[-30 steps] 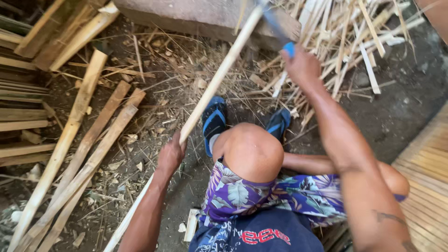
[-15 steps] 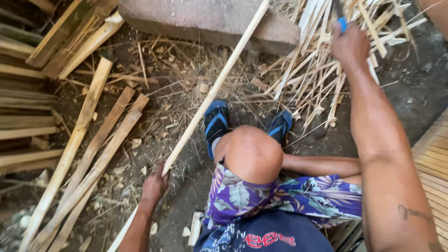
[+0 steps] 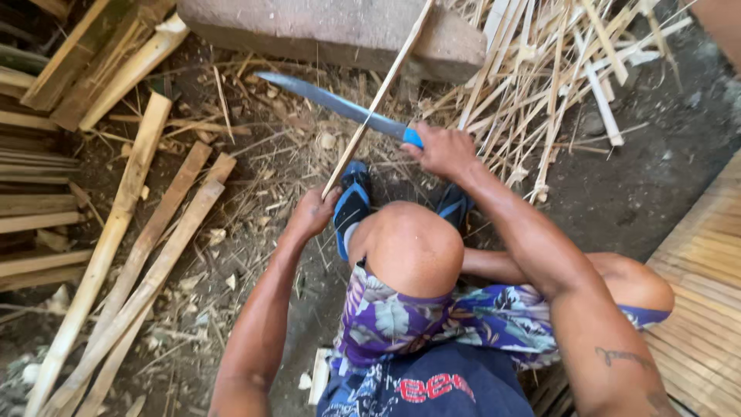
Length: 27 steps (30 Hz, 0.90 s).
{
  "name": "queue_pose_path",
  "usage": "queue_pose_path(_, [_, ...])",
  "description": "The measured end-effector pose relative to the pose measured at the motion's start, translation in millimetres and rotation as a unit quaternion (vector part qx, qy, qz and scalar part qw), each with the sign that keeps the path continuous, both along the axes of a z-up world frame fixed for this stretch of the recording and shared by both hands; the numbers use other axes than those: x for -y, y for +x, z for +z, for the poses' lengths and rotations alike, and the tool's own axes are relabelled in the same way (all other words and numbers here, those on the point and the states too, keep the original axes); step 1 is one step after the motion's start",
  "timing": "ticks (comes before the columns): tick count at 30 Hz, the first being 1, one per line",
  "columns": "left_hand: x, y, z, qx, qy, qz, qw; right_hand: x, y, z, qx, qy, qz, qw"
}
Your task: The person sits on the ground and uses a machete to shave thin strips off a long bamboo pole. They repeatedly draw the blade along the pole's length to remove the outer layer, creating a pile of shavings.
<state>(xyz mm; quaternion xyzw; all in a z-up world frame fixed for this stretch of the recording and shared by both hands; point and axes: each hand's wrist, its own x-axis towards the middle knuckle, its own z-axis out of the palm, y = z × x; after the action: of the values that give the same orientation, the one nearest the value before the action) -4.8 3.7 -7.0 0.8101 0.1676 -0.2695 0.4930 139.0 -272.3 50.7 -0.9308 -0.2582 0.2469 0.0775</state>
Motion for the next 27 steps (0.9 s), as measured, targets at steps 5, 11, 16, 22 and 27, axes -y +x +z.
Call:
queue_pose_path(5, [-12.3, -2.4, 2.9, -0.001, 0.009, -0.007, 1.000, -4.8, 1.4, -4.3, 0.181, 0.026, 0.147, 0.972])
queue_pose_path(11, [-40.1, -56.8, 23.0, -0.075, -0.002, -0.013, 0.997, 25.5, 84.2, 36.8, -0.018, -0.077, -0.197, 0.977])
queue_pose_path(16, [-66.3, -86.5, -21.2, -0.101, 0.068, -0.060, 0.991, 7.1, 12.7, -7.9, -0.011, -0.088, 0.107, 0.990])
queue_pose_path(22, [-123.3, -178.4, -45.1, -0.057, 0.099, -0.055, 0.992, 80.2, 127.0, 34.3, 0.109, -0.059, -0.164, 0.979])
queue_pose_path(27, [-91.9, -127.5, -12.9, -0.132, 0.094, -0.033, 0.986, 7.8, 51.5, 18.0, 0.053, -0.019, -0.040, 0.998])
